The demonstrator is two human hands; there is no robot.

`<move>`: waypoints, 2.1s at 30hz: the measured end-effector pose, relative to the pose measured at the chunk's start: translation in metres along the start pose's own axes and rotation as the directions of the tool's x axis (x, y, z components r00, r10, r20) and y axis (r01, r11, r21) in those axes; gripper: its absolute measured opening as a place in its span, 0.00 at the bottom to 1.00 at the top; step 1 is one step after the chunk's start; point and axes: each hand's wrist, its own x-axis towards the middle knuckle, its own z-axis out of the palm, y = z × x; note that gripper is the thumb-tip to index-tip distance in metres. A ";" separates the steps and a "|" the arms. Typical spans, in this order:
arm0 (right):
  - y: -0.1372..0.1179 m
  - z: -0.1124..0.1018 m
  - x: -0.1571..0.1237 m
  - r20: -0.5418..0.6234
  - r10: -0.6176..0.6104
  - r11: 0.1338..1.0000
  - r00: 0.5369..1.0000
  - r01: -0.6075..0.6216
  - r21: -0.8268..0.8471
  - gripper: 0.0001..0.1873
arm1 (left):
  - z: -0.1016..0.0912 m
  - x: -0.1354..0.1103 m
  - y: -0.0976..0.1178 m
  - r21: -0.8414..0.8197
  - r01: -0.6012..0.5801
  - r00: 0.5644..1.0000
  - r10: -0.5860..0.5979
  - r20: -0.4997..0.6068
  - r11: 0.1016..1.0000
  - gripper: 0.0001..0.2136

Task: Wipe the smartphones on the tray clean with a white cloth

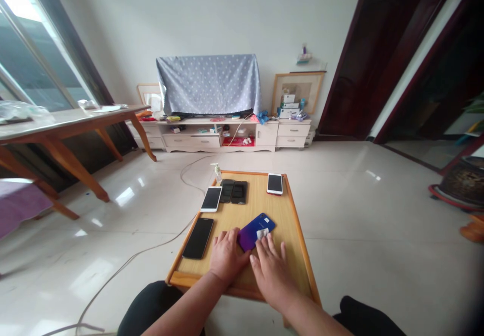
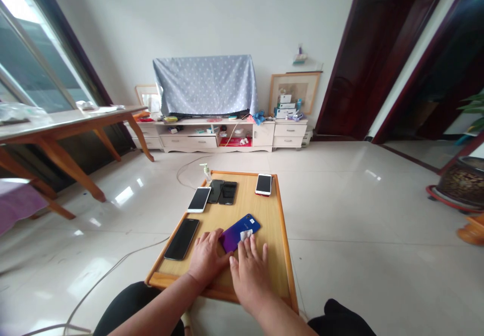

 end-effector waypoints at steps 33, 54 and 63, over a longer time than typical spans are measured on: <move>0.028 -0.028 0.061 -0.019 0.150 0.988 0.988 -0.149 0.037 0.28 | 0.011 0.001 -0.001 -0.045 -0.077 0.993 0.072 -0.090 0.996 0.24; 0.042 -0.033 0.040 0.071 -0.052 0.997 0.996 0.047 0.065 0.24 | 0.007 0.001 0.015 0.206 -0.172 0.984 0.176 0.000 0.963 0.19; 0.069 -0.043 0.068 -0.265 0.131 0.964 0.955 -0.060 0.259 0.15 | -0.012 0.013 0.030 0.319 -0.270 0.963 0.256 0.086 0.908 0.10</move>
